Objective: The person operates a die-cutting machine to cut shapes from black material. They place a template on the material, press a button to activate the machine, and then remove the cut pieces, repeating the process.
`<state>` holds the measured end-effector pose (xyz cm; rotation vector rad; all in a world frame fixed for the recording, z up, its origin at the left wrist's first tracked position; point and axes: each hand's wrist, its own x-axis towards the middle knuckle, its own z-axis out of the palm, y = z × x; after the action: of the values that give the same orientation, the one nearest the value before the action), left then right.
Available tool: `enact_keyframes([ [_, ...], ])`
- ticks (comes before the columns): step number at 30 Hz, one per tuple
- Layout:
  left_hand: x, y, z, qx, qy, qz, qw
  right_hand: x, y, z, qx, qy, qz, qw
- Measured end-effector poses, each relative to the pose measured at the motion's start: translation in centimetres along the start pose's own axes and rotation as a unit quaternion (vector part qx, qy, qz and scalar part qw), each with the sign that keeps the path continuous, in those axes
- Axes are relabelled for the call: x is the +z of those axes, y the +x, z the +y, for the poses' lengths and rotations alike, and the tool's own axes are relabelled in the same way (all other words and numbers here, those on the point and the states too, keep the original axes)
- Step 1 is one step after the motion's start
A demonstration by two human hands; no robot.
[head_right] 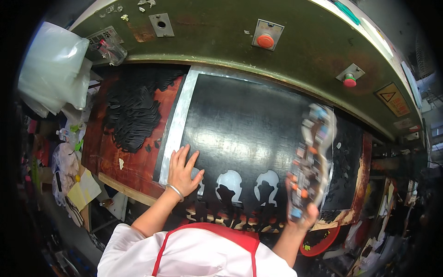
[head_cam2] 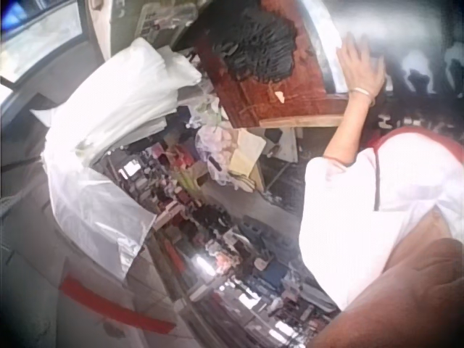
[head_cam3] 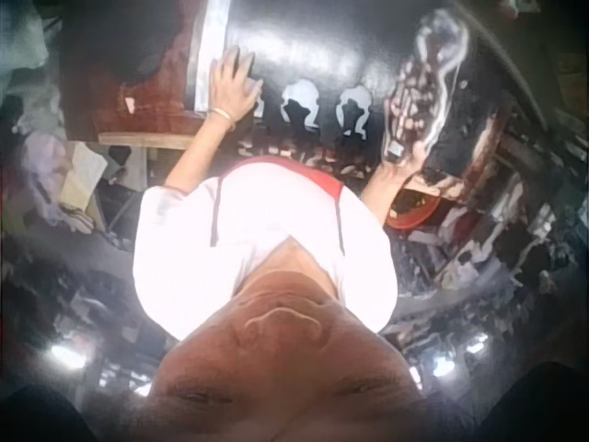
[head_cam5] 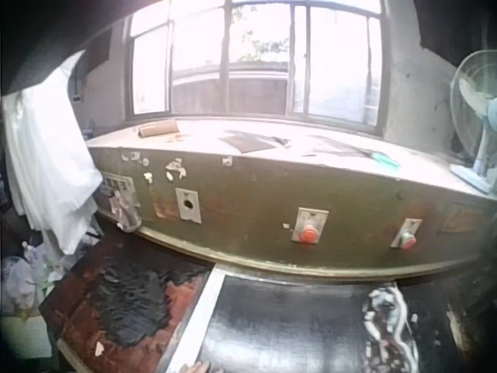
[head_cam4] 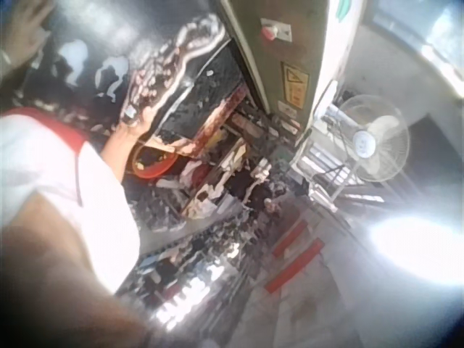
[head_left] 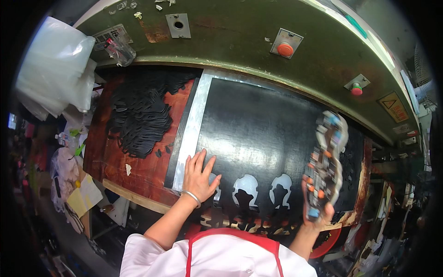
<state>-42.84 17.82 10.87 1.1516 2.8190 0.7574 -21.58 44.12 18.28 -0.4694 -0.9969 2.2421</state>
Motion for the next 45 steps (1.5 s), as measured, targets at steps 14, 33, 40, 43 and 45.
enact_keyframes([
  [14,0.3,2.3,-1.1,-0.048,-0.120,0.037,0.991,11.9,8.9,19.3,-0.194,-0.696,-0.118,0.682],
  [33,0.6,12.6,-5.5,-0.204,-0.074,0.192,0.957,-0.1,29.5,-3.8,-0.347,-0.614,0.287,0.649],
  [40,5.0,15.9,-6.8,-0.147,0.010,0.157,0.977,-1.3,34.1,-2.2,-0.392,-0.632,0.270,0.611],
  [43,5.2,16.6,-7.0,-0.141,0.019,0.162,0.976,-3.7,32.9,-2.7,-0.368,-0.700,0.224,0.569],
  [45,4.9,16.3,-6.9,-0.136,0.010,0.171,0.976,-6.1,31.2,-3.2,-0.336,-0.705,0.238,0.577],
])
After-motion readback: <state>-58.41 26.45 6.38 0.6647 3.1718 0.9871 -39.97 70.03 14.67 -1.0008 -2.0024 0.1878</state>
